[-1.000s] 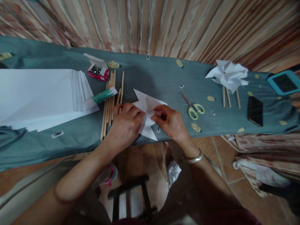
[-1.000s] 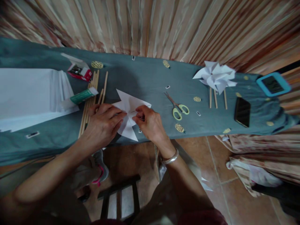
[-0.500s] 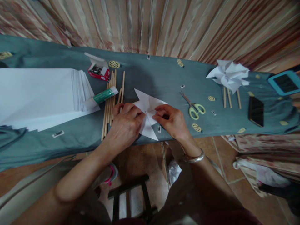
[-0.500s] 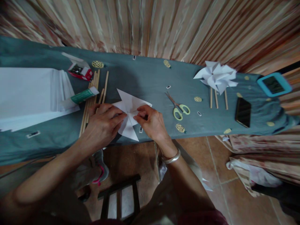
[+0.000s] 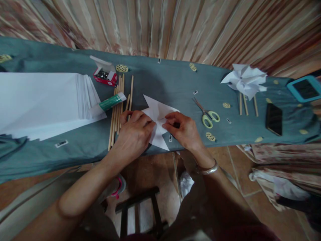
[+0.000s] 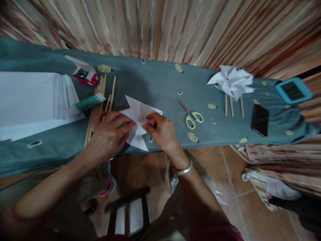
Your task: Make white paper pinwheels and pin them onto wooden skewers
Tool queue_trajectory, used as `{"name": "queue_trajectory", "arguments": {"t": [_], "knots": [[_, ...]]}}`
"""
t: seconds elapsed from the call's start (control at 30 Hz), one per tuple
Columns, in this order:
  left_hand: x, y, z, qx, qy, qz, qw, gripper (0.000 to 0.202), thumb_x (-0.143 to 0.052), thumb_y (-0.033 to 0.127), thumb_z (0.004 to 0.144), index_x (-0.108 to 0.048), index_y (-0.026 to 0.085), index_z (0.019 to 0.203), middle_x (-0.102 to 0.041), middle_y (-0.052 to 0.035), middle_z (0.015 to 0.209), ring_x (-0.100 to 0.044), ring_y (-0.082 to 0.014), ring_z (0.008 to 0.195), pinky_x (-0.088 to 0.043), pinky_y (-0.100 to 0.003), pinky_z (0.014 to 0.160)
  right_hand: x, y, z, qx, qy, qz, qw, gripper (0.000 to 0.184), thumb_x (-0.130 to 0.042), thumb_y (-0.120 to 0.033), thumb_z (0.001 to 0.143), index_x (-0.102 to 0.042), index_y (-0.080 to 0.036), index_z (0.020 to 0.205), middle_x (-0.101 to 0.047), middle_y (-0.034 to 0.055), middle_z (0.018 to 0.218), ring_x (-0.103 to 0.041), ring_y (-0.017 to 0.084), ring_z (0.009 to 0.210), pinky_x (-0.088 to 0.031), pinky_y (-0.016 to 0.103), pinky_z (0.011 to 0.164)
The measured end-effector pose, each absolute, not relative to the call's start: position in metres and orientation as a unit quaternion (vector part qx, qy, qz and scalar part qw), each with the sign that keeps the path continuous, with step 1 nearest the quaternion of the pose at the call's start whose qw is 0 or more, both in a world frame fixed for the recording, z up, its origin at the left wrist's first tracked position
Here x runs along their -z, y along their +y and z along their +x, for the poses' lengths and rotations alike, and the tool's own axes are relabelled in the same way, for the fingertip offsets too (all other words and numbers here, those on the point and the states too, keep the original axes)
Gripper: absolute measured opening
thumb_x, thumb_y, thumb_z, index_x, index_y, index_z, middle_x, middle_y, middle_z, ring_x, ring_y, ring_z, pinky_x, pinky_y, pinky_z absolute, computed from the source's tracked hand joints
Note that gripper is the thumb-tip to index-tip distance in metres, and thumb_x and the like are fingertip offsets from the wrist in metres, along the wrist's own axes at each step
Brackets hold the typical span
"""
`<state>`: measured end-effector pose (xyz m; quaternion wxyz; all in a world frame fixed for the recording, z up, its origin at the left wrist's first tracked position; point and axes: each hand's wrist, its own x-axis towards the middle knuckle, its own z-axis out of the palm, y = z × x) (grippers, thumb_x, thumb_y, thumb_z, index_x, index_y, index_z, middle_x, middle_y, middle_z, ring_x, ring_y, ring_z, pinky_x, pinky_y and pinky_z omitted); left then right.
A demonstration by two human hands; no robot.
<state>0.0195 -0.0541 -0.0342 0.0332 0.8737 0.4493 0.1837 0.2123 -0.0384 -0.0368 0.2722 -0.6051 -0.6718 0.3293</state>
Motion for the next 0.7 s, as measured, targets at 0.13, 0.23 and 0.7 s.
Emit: {"name": "queue_trajectory", "arguments": {"t": [0.13, 0.23, 0.7], "knots": [[0.0345, -0.0545, 0.02, -0.174, 0.456, 0.872, 0.03, 0.022, -0.049, 0.014, 0.09, -0.068, 0.022, 0.098, -0.071, -0.0072, 0.097, -0.057, -0.0296, 0.1, -0.037, -0.053, 0.09, 0.0356, -0.0385, 0.211, -0.321, -0.673, -0.611, 0.265, 0.017, -0.07, -0.019, 0.078, -0.066, -0.02, 0.095, -0.073, -0.0017, 0.074, -0.067, 0.015, 0.069, -0.048, 0.027, 0.066], [0.0362, -0.055, 0.021, -0.185, 0.454, 0.871, 0.02, 0.026, -0.049, 0.012, 0.09, -0.068, 0.022, 0.104, -0.071, -0.0077, 0.1, -0.057, -0.0293, 0.102, -0.038, -0.052, 0.09, 0.0347, -0.038, 0.2105, -0.321, -0.673, -0.614, 0.259, 0.017, -0.069, -0.02, 0.078, -0.066, -0.021, 0.094, -0.073, -0.0019, 0.073, -0.067, 0.015, 0.069, -0.048, 0.027, 0.066], [0.0357, -0.0507, 0.0241, -0.159, 0.464, 0.871, 0.039, 0.023, -0.05, 0.011, 0.088, -0.069, 0.021, 0.096, -0.07, -0.0081, 0.096, -0.056, -0.0307, 0.102, -0.036, -0.054, 0.092, 0.0354, -0.0389, 0.2105, -0.298, -0.689, -0.609, 0.256, 0.017, -0.069, -0.021, 0.08, -0.066, -0.021, 0.096, -0.072, -0.0011, 0.076, -0.067, 0.016, 0.072, -0.048, 0.029, 0.071]]}}
